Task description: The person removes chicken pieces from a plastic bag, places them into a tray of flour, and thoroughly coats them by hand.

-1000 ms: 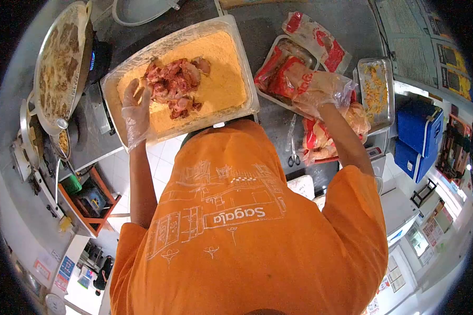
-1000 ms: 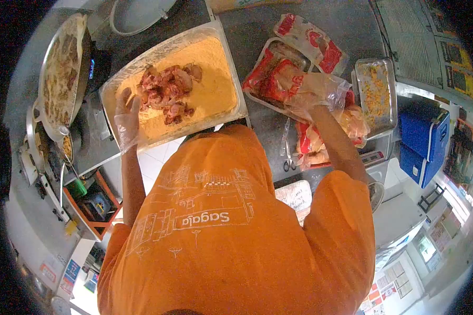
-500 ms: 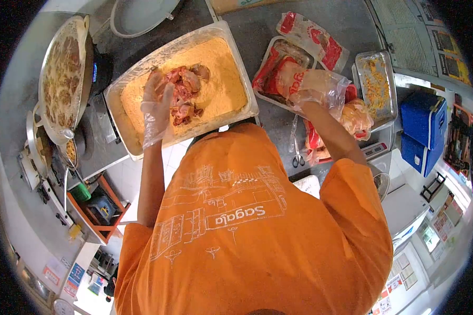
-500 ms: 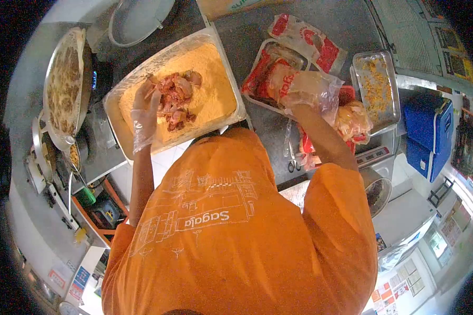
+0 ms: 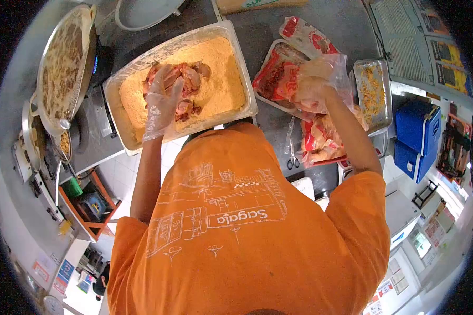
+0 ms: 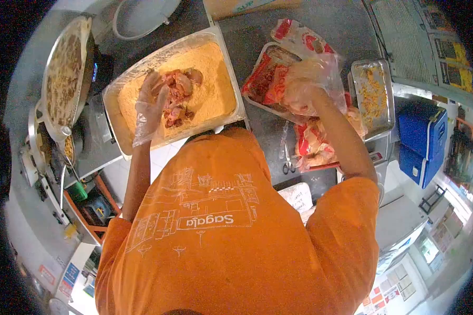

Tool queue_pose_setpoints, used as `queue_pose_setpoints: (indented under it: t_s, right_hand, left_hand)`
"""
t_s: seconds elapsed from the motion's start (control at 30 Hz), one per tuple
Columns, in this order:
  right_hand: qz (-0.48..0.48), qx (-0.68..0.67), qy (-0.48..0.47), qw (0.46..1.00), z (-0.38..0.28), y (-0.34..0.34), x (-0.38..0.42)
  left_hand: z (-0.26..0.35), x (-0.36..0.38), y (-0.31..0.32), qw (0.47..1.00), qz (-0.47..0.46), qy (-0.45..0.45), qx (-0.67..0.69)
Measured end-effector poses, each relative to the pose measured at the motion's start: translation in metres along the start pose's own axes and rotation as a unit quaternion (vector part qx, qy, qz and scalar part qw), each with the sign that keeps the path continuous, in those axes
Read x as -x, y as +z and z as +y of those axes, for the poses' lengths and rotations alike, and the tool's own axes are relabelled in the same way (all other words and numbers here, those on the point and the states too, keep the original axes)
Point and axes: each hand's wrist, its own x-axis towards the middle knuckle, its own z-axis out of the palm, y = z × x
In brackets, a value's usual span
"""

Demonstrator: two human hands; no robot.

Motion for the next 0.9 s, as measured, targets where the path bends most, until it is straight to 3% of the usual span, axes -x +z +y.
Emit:
queue_pose_setpoints:
  t_s: [0.2,0.27,0.33,0.37,0.4,0.47,0.53,0.6,0.7,0.77,0.87,0.9]
  right_hand:
    - [0.107,-0.061,-0.051,0.991,-0.007,-0.060,0.039]
    - [0.113,-0.195,-0.090,0.970,0.010,-0.071,0.043]
    - [0.068,-0.376,-0.128,0.915,0.035,-0.075,0.033]
    - [0.046,-0.462,-0.143,0.874,0.041,-0.078,0.028]
    - [0.079,-0.605,-0.107,0.785,0.038,-0.070,0.032]
    - [0.137,-0.830,-0.029,0.539,0.004,-0.069,0.046]
    - [0.156,-0.839,-0.028,0.520,0.001,-0.043,0.014]
    - [0.171,-0.895,-0.010,0.412,-0.057,-0.051,0.012]
    - [0.164,-0.837,-0.140,0.503,-0.100,-0.034,-0.062]
    - [0.204,-0.822,-0.071,0.528,-0.162,-0.046,-0.076]
    - [0.216,-0.825,-0.018,0.522,-0.234,-0.050,-0.096]
    - [0.214,-0.830,-0.009,0.515,-0.247,-0.050,-0.100]
  left_hand:
    - [-0.010,0.011,-0.010,1.000,0.022,-0.009,-0.018]
    - [-0.001,0.016,-0.012,0.999,0.026,-0.029,0.028]
    - [-0.002,0.020,-0.016,0.997,0.020,-0.049,0.052]
    - [-0.008,0.020,-0.018,0.997,0.012,-0.057,0.054]
    - [-0.012,0.021,-0.019,0.996,0.003,-0.065,0.055]
    - [-0.014,0.022,-0.020,0.995,0.013,-0.072,0.070]
    - [-0.016,0.023,-0.021,0.995,0.014,-0.074,0.062]
    - [-0.018,0.024,-0.024,0.997,0.005,-0.072,0.029]
    - [-0.004,0.025,-0.019,0.984,-0.053,-0.113,0.130]
    - [-0.005,0.022,-0.003,0.931,-0.109,-0.206,0.282]
    - [0.017,0.021,0.011,0.739,-0.138,-0.326,0.574]
    - [0.004,0.018,0.009,0.756,-0.109,-0.347,0.544]
